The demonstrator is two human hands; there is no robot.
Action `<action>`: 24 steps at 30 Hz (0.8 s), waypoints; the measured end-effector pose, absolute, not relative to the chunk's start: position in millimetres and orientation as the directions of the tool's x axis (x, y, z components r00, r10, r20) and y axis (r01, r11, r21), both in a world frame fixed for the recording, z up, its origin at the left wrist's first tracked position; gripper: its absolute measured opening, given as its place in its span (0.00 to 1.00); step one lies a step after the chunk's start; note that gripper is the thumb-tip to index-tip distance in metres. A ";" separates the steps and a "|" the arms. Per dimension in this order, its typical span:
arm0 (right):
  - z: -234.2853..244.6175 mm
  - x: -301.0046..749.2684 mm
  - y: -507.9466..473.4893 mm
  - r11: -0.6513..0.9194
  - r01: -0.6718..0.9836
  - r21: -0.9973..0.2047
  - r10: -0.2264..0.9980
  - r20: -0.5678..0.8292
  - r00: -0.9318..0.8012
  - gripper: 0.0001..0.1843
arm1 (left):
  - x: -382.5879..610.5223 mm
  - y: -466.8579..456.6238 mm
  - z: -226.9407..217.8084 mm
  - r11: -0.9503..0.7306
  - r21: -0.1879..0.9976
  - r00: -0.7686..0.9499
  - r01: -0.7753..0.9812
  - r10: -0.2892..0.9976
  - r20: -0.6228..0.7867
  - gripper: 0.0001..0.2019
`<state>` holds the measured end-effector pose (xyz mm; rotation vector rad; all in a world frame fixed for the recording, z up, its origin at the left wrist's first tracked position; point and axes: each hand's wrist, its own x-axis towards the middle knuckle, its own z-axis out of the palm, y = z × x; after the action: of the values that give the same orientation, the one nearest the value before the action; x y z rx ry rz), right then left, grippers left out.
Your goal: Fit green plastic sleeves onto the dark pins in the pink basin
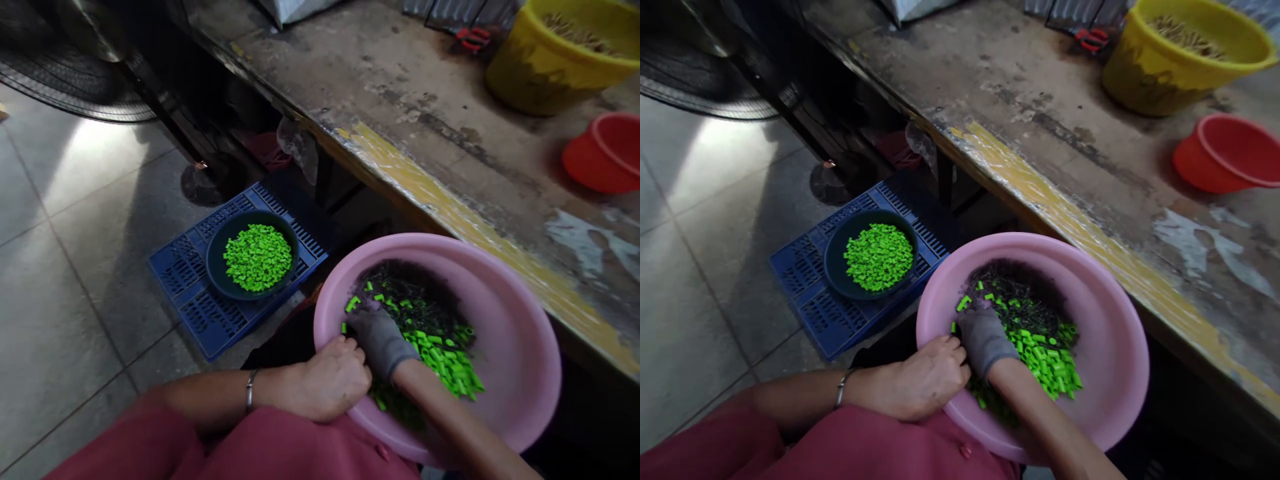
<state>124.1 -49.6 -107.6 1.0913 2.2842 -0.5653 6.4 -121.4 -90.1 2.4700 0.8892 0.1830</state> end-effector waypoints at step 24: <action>-40.8 179.7 -57.4 -0.434 0.292 -0.853 0.816 -0.509 -0.273 0.07 | 9.6 -104.6 -86.8 -0.232 0.797 0.623 0.557 0.752 -0.216 0.07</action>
<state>179.7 -57.4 -40.8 2.0602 1.7827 -2.2936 9.6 -104.6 -86.8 1.9186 1.0382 0.2647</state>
